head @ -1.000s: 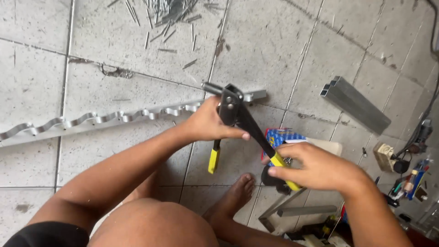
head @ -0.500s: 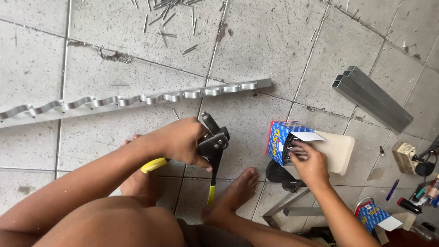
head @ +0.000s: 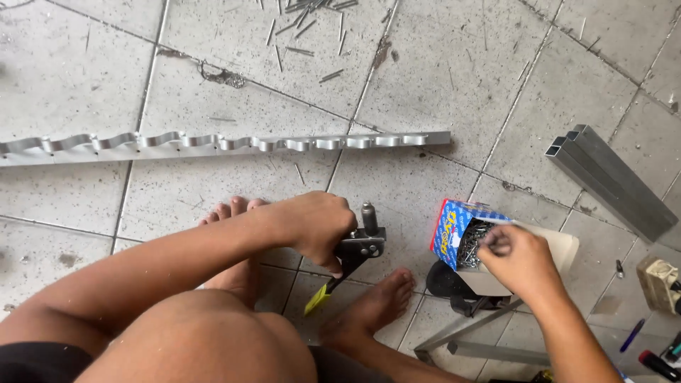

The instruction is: Using a manual rivet gun to fasten metal strips together while sitting on the floor.

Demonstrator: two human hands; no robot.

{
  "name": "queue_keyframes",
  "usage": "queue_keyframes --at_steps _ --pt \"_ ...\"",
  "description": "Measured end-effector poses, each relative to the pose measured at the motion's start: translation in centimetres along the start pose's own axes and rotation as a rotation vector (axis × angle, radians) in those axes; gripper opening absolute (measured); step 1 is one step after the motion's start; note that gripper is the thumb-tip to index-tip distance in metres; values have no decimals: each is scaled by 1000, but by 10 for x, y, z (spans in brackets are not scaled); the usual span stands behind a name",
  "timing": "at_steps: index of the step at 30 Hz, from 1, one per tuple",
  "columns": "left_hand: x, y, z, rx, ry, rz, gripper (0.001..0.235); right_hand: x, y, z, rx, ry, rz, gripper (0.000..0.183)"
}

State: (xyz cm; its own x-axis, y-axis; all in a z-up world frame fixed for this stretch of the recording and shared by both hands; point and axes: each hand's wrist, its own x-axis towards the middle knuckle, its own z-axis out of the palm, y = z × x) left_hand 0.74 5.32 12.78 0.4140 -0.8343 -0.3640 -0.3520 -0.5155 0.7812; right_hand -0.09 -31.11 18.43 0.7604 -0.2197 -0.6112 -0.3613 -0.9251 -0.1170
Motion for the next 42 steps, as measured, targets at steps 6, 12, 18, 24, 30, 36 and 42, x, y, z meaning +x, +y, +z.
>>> queue_keyframes --at_steps 6,12,18,24,30,36,42 --pt "30 5 26 220 -74 123 43 -51 -148 -17 226 -29 -743 8" --pt "29 13 27 225 -57 144 42 -34 -165 -9 325 -265 -753 13" --pt "21 10 21 194 -63 126 41 -32 -170 -6 364 -283 -703 14" --pt "17 9 15 187 -46 104 44 -26 -173 -1 382 -275 -702 16" --pt "13 3 15 102 -3 95 42 -23 -176 1 368 -275 -677 15" --pt "1 -12 8 -594 386 172 54 -11 -179 -11 190 -471 -583 73" --pt "12 -24 30 -1034 988 246 33 -7 -113 64 92 -1109 -562 111"
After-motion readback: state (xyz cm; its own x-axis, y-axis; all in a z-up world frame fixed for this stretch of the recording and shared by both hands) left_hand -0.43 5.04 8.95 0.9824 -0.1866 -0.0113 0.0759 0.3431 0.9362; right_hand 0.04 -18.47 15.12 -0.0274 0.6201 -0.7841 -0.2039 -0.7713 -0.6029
